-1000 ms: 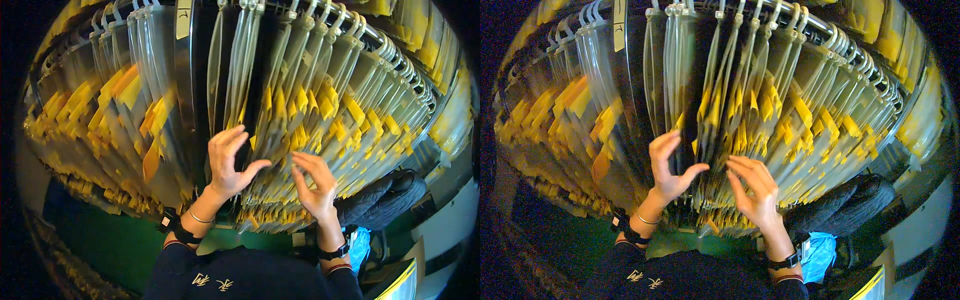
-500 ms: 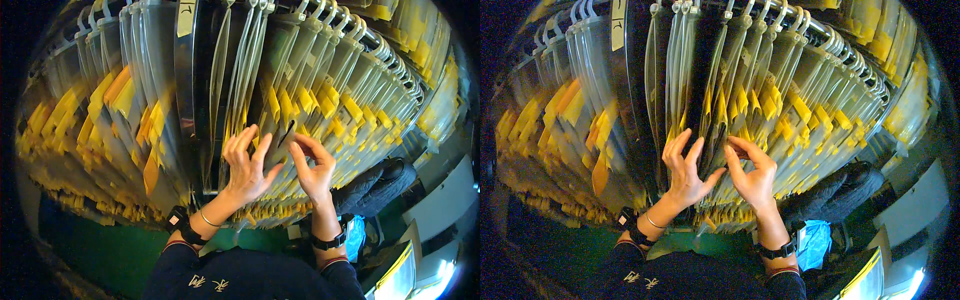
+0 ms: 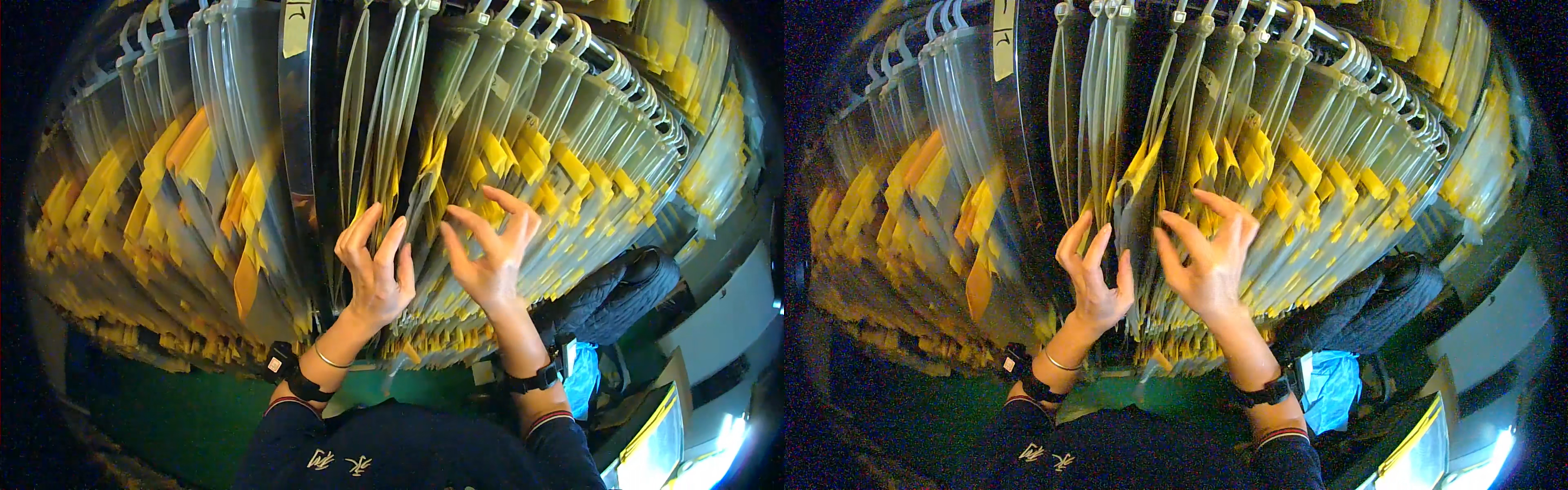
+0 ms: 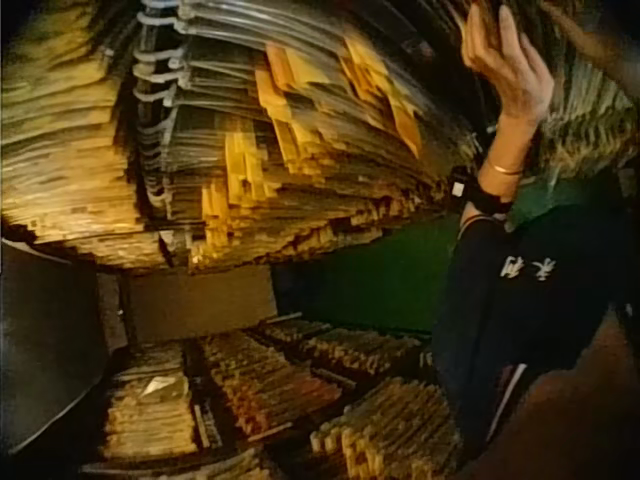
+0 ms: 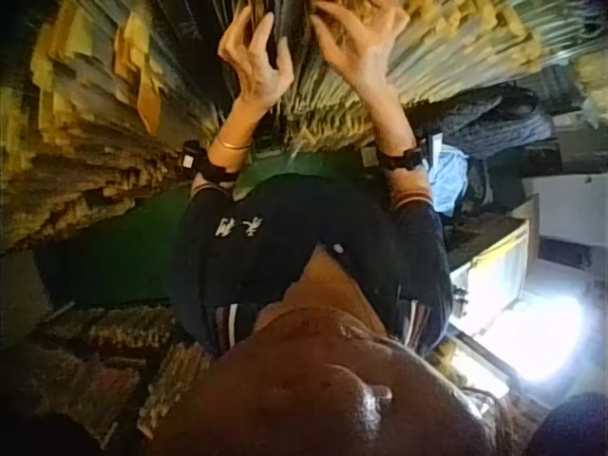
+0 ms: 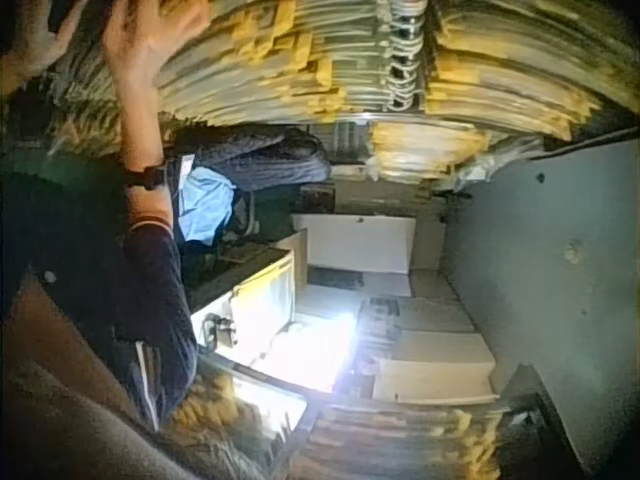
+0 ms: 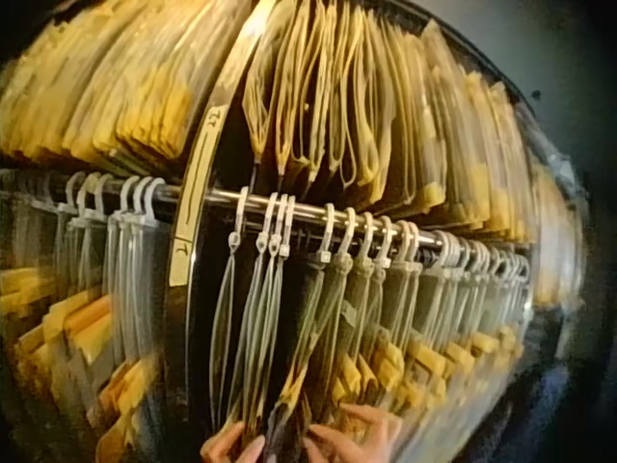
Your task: Writing inventory data in a notebook and filing item sleeves into a storage rack.
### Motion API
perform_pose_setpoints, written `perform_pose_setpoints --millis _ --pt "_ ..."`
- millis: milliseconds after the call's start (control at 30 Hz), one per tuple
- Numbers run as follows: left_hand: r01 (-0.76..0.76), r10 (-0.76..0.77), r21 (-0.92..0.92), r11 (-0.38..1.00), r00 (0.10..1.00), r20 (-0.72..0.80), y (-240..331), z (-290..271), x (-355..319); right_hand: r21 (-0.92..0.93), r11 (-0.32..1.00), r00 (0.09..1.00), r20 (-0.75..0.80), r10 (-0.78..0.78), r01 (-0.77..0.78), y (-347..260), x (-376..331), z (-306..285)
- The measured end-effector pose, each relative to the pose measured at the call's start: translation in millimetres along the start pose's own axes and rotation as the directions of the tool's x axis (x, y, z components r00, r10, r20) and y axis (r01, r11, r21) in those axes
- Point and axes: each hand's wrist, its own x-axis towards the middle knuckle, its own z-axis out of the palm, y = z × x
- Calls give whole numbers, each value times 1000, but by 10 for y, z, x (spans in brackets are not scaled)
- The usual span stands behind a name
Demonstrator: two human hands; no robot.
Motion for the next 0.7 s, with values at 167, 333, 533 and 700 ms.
perform_pose_setpoints --millis 167,333,533,700 --pt "-253 245 132 958 967 76 -3 -14 22 -112 993 998 51 -39 45 63 -141 228" --pt "-192 147 200 961 965 219 -96 14 26 -257 965 997 -40 -61 48 408 -280 295" --pt "-57 -1 363 930 987 158 -179 -65 103 -253 962 992 -40 -116 102 500 -255 282" --pt "-82 9 391 917 982 186 -265 -136 107 -282 950 988 -33 -150 135 545 -237 266"
